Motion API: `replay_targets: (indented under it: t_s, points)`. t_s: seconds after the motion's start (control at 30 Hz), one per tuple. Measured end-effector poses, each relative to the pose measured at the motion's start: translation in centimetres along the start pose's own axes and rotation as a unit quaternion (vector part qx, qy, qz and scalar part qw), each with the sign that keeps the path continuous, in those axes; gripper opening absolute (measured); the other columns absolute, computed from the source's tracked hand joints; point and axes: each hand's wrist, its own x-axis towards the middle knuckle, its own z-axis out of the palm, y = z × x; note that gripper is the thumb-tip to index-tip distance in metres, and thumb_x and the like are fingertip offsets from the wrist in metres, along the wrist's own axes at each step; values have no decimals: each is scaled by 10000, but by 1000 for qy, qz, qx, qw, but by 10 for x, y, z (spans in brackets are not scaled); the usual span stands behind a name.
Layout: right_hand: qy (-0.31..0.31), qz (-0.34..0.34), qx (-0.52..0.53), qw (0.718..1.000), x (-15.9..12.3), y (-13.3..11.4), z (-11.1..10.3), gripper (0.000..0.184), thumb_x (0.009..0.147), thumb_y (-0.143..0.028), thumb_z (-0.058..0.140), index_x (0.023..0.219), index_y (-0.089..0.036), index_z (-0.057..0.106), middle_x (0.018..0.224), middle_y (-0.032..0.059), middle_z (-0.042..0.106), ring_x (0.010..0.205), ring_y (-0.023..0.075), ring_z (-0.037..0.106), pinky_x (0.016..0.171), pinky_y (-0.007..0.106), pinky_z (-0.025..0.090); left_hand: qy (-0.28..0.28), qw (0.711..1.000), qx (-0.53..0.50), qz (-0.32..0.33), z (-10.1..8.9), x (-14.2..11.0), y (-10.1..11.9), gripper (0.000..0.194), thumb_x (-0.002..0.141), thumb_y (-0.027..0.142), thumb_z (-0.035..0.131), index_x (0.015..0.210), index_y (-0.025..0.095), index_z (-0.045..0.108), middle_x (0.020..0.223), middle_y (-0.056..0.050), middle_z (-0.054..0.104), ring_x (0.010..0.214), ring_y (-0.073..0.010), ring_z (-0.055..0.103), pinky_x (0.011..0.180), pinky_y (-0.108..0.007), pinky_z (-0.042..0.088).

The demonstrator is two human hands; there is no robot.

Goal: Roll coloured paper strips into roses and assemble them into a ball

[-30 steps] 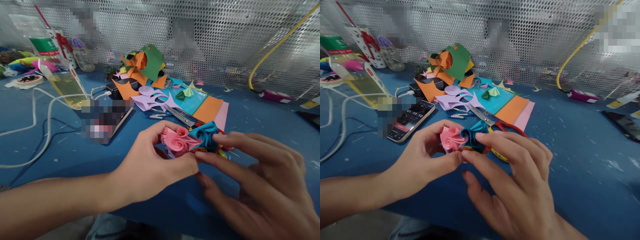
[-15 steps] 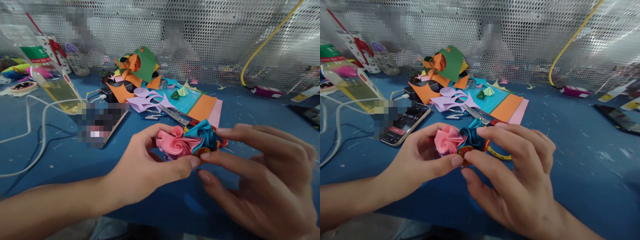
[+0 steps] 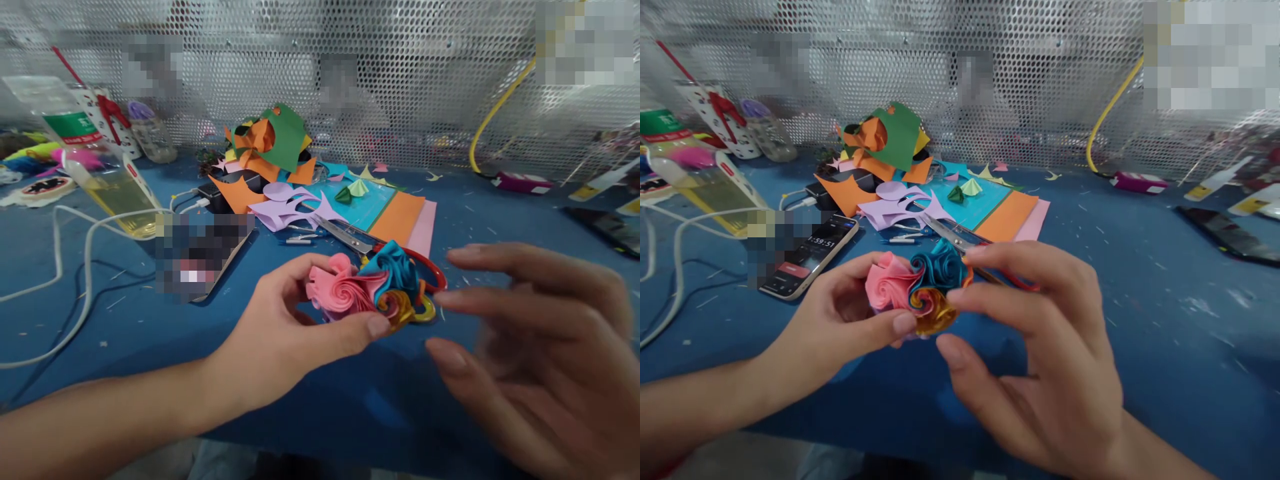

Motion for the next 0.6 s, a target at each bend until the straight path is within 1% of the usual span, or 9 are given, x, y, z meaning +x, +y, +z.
replay_targets:
  t_s: [0.07,0.1,0.13,0.17,0.23,0.3,0.37,0.47,0.6]
  points:
    - [17,94,104,990,-2,2,3,281,802,-220,602,1064,-291,526,1174,27,541,1128,206,502,943,351,438,4,1000,5,-3,-1,2,0,297,649,106,776,886,186,615,773,35,637,636,-58,576,567,-124,496]
    - [11,148,170,974,-2,4,5,328,806,-258,609,1117,-309,517,1232,16,519,1187,213,469,967,364,432,7,1000,6,-9,-1,2,0,286,663,142,773,895,186,612,780,28,635,636,-66,581,545,-128,498]
    - [-5,205,236,950,-2,6,7,385,798,-312,628,1161,-330,499,1284,4,493,1230,224,440,992,388,420,11,1000,8,-17,-1,3,0,290,673,172,770,913,188,608,796,21,635,648,-78,591,526,-135,501]
    - [-46,248,280,926,-2,9,10,450,790,-361,640,1209,-337,477,1328,5,471,1225,235,451,997,413,420,16,1000,9,-25,-2,3,0,305,679,193,768,935,193,602,817,14,634,665,-91,602,510,-141,505]
    - [-130,318,354,870,-1,14,13,531,780,-402,656,1262,-326,445,1332,37,484,1208,248,478,975,434,446,21,999,16,-31,-3,4,0,346,678,209,769,975,207,591,854,7,630,696,-107,613,495,-147,515]
    - [-173,359,405,823,1,18,17,539,769,-412,673,1251,-306,456,1313,62,511,1132,242,544,926,415,486,20,999,25,-27,-3,4,2,351,690,227,763,994,212,588,887,-1,624,732,-114,611,503,-149,526]
    - [-166,392,443,789,3,20,19,515,766,-414,678,1225,-284,484,1306,77,524,1081,234,578,890,391,507,9,999,29,-24,-3,3,3,308,747,297,716,1009,201,588,921,-22,623,773,-127,607,514,-159,538]
    - [-126,423,486,754,7,20,21,473,756,-410,686,1178,-262,533,1317,80,526,1096,237,574,880,371,511,16,999,31,-20,-3,3,6,298,818,392,624,1023,179,584,919,-41,604,794,-138,588,524,-186,553]
    - [-107,446,518,722,11,18,20,439,735,-382,709,1129,-267,553,1331,62,525,1156,234,540,874,334,507,33,998,43,-20,-3,4,7,319,802,390,643,1032,175,589,882,-25,569,756,-118,550,539,-197,561]
